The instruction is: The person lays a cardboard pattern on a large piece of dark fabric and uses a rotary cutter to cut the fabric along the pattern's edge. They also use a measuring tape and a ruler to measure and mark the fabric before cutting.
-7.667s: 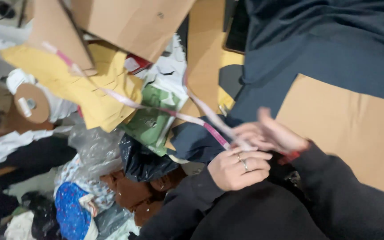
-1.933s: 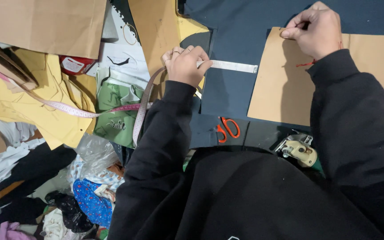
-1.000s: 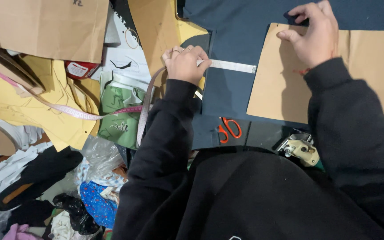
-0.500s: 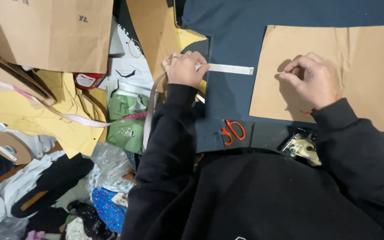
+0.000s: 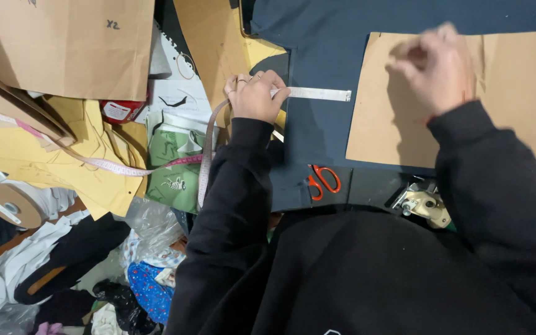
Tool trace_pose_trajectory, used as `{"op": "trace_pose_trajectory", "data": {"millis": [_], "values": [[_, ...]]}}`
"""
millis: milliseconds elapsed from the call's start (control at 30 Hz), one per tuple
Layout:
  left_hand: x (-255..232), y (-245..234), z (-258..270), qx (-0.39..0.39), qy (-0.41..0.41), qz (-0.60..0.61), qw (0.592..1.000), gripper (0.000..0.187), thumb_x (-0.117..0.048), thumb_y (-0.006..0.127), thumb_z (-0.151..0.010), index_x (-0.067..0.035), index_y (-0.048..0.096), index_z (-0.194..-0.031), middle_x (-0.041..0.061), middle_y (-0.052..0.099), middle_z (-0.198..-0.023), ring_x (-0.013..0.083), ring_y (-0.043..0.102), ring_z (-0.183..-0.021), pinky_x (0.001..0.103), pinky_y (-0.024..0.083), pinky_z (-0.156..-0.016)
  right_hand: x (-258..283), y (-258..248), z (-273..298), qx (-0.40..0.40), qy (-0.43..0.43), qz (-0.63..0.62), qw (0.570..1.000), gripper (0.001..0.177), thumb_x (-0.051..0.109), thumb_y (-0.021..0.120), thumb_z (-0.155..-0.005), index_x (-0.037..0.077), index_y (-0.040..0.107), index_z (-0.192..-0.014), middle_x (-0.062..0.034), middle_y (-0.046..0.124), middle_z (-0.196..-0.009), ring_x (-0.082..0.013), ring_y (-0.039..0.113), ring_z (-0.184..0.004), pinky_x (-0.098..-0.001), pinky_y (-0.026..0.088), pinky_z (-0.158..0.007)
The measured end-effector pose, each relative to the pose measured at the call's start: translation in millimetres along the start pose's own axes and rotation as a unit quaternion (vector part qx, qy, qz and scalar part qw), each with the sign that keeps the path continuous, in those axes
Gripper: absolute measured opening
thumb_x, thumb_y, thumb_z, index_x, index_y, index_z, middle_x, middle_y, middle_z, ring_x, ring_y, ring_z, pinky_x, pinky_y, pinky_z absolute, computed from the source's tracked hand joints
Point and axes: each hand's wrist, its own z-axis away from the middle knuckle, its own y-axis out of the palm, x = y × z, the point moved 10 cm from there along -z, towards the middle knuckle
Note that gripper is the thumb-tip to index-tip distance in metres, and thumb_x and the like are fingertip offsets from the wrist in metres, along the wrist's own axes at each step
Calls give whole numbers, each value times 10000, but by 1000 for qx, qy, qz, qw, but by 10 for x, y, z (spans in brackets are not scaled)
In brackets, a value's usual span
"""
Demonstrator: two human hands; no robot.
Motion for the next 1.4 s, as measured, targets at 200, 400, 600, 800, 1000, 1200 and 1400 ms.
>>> {"op": "trace_pose_trajectory", "data": {"millis": [200, 400, 600, 800, 1000, 1200, 1400], "values": [[17, -11, -41, -4, -3, 2, 1000, 203, -340, 785, -839, -173, 682, -785, 9, 707, -831, 322, 611, -917, 561, 280, -1074, 373, -242, -483, -80, -132, 173, 973, 376, 275, 937, -885, 16, 734, -1066, -122, 651, -1055, -240, 652, -1020, -373, 563, -882], [12, -21, -22, -4, -3, 21, 1000, 206, -342, 776, -839, -166, 678, -796, 18, 712, -852, 332, 606, -937, 555, 270, -1070, -57, -7, -656, 37, -2, 122, 992, 305, 247, 909, -886, 31, 761, -1044, -80, 711, -925, -214, 685, -802, -351, 561, -738], [32, -10, -30, 13, -16, 32, 999, 211, -345, 770, -851, -160, 682, -798, 26, 712, -831, 327, 602, -934, 561, 266, -1083, 81, 35, -696, 41, -30, 82, 995, 172, 163, 867, -957, 23, 773, -924, -78, 734, -857, -197, 694, -806, -334, 553, -740], [30, 2, -40, 19, -13, 26, 999, 213, -357, 771, -847, -169, 684, -797, 17, 715, -851, 329, 607, -937, 581, 259, -1079, 75, 49, -732, 29, -7, 53, 998, 191, 163, 868, -969, 9, 757, -946, -100, 725, -890, -193, 698, -788, -335, 556, -712], [31, 56, -25, 13, -8, 4, 1000, 227, -373, 782, -849, -175, 679, -805, 12, 706, -847, 332, 615, -934, 596, 267, -1082, 78, 0, -712, -23, -26, 50, 998, 171, 124, 882, -916, 11, 754, -915, -93, 736, -958, -211, 712, -848, -342, 565, -774], [-65, 69, -12, 40, -27, -24, 999, 181, -370, 779, -846, -213, 689, -849, 5, 702, -907, 324, 620, -1001, 584, 282, -1109, 258, -168, -596, -60, -29, 59, 996, 175, 131, 899, -884, 37, 753, -903, -78, 670, -917, -231, 689, -808, -359, 561, -752], [-1116, -228, 83, -57, 91, -47, 993, 351, -300, 785, -826, -179, 673, -1135, 33, 634, -1186, 297, 585, -1128, 630, 251, -1189, 91, -1096, 200, -147, 34, -114, 982, 242, 132, 813, -973, 13, 643, -1098, -58, 675, -1021, -159, 642, -944, -287, 502, -813]]}}
